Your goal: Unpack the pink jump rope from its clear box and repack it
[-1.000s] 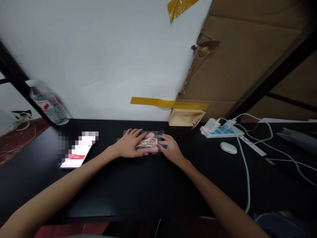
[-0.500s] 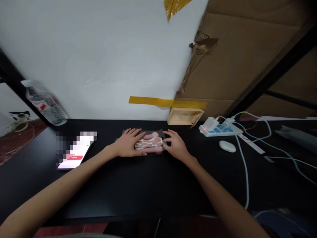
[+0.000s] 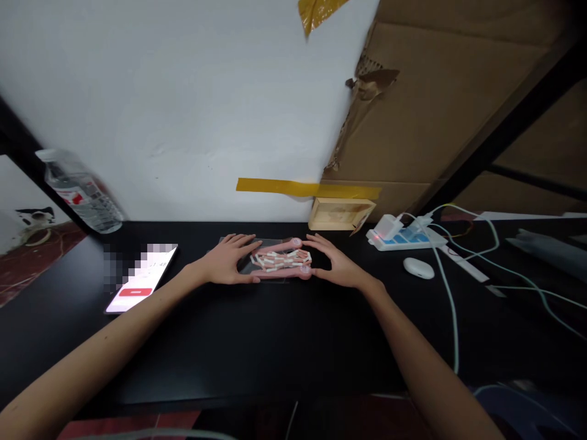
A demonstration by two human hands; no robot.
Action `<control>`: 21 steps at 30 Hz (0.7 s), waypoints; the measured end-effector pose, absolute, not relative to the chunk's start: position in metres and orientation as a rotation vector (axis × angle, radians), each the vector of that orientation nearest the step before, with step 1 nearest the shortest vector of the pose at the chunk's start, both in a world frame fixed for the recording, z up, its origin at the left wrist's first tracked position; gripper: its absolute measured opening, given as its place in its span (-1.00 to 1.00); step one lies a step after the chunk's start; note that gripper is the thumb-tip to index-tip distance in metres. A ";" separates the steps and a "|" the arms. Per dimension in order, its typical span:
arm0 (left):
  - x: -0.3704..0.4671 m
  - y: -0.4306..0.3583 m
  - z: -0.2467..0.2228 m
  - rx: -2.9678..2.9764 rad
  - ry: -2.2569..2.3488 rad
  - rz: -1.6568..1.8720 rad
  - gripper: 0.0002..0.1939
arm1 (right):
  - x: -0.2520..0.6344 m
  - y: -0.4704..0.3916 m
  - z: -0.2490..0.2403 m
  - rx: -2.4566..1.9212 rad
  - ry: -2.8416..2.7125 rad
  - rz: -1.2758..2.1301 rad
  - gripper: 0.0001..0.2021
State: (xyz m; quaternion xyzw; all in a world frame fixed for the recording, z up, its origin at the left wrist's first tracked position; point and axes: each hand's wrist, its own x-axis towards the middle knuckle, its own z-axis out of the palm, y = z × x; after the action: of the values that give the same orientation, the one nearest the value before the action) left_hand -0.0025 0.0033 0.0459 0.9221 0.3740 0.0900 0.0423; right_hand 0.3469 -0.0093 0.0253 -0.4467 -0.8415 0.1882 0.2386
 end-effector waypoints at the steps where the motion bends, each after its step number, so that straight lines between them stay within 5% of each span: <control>1: -0.003 0.003 0.046 2.822 1.131 0.273 0.02 | 0.345 -0.011 0.026 -1.181 -2.334 0.568 -0.26; 6: -0.004 0.004 0.046 2.838 1.043 0.286 0.04 | 0.334 -0.015 0.022 -1.136 -2.468 0.578 -0.15; 21: -0.013 0.014 0.041 2.805 1.196 0.275 0.05 | 0.336 -0.015 0.026 -1.251 -2.536 0.286 -0.39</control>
State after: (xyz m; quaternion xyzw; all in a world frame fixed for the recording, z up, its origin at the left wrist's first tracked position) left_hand -0.0133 0.0140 0.0414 0.9154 0.3903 0.0898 0.0400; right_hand 0.3360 -0.0147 0.0259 -0.4352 -0.8823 0.0995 0.1492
